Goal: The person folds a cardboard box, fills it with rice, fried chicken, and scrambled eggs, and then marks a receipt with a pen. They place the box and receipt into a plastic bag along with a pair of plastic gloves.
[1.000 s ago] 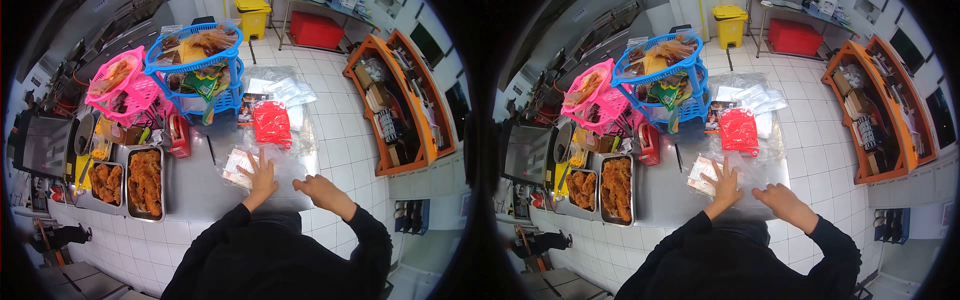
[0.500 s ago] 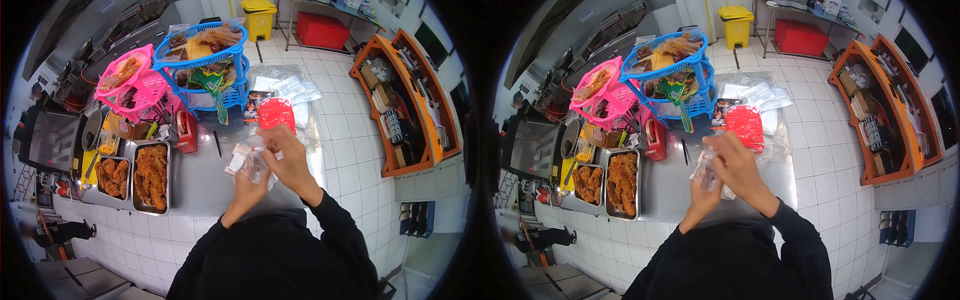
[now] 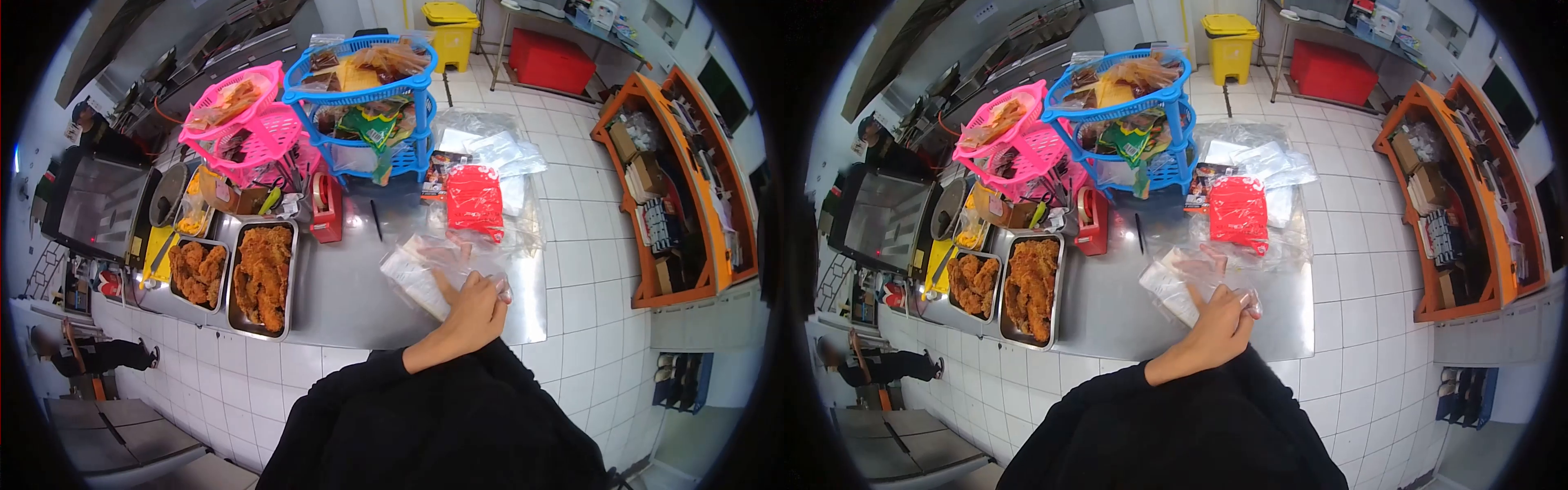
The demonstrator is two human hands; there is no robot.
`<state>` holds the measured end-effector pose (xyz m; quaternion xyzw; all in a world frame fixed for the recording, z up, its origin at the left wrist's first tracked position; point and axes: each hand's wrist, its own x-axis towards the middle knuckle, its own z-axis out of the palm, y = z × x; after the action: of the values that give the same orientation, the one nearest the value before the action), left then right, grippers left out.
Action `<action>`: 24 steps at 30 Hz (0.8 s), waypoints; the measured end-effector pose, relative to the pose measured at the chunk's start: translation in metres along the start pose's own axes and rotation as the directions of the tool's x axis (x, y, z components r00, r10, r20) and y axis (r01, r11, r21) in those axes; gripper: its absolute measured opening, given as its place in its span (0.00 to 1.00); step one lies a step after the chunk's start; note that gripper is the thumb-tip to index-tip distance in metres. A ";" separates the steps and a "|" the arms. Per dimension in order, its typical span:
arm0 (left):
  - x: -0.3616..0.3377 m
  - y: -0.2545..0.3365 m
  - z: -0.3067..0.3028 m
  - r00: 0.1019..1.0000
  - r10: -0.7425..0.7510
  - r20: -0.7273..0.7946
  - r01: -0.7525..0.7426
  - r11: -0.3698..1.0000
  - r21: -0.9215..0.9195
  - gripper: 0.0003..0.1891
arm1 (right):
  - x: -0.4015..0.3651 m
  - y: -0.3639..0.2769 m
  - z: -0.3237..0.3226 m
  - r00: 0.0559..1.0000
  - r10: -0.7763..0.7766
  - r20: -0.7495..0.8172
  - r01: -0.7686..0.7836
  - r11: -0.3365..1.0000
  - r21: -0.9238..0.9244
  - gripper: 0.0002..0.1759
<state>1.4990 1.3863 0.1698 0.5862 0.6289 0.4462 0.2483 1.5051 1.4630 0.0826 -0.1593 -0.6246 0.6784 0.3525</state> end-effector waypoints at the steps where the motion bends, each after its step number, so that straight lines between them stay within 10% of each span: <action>1: -0.003 -0.001 -0.009 0.995 -0.045 0.091 0.031 0.988 0.150 0.05 | -0.006 0.011 -0.001 0.998 0.058 -0.032 -0.055 0.994 0.097 0.39; 4: -0.014 -0.024 -0.058 0.980 0.152 0.125 -0.176 0.962 0.207 0.16 | -0.023 0.044 -0.009 0.966 0.240 -0.100 -0.188 0.910 0.369 0.31; 7: -0.020 -0.051 -0.126 0.970 -0.082 0.229 -0.028 0.898 0.439 0.40 | -0.025 0.131 -0.032 0.912 0.290 -0.291 -0.290 0.956 0.043 0.25; 10: -0.022 -0.118 -0.113 0.981 -0.186 0.056 0.125 0.827 0.549 0.58 | -0.018 0.090 -0.019 0.819 0.443 -0.363 -0.395 0.896 0.204 0.07; 12: -0.014 -0.162 -0.062 0.993 0.109 0.045 -0.113 0.988 0.108 0.72 | -0.015 0.080 -0.019 0.875 0.385 -0.294 -0.332 0.918 0.216 0.14; 15: -0.021 -0.163 -0.034 0.993 -0.106 -0.055 0.110 0.991 0.076 0.68 | -0.008 0.050 -0.011 0.964 0.228 -0.136 -0.229 0.973 0.010 0.25; 17: -0.016 -0.184 -0.027 0.992 0.094 -0.089 -0.059 0.941 0.334 0.61 | 0.008 0.029 0.001 0.979 -0.004 0.202 0.067 0.950 -0.304 0.27; 18: -0.017 -0.190 -0.021 0.957 0.277 -0.087 -0.181 0.803 0.568 0.55 | 0.005 0.025 0.015 0.981 0.000 0.196 0.063 0.947 -0.314 0.27; 19: -0.016 -0.174 -0.018 0.976 0.163 -0.147 -0.172 0.984 -0.049 0.37 | 0.000 0.024 0.033 0.992 -0.002 0.128 0.060 0.889 -0.453 0.24; 20: -0.013 -0.174 -0.015 0.974 0.171 -0.146 -0.180 0.982 -0.054 0.37 | -0.005 0.024 0.055 0.998 -0.016 0.061 0.048 0.813 -0.580 0.22; 24: -0.014 -0.170 -0.021 0.951 0.269 -0.153 -0.197 0.907 0.373 0.20 | -0.016 0.010 0.093 0.987 -0.110 -0.114 -0.044 0.499 -0.865 0.18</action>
<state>1.3964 1.3821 0.0321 0.6443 0.6457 0.4093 0.0187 1.4528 1.3843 0.0847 -0.3540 -0.8537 0.2538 0.2853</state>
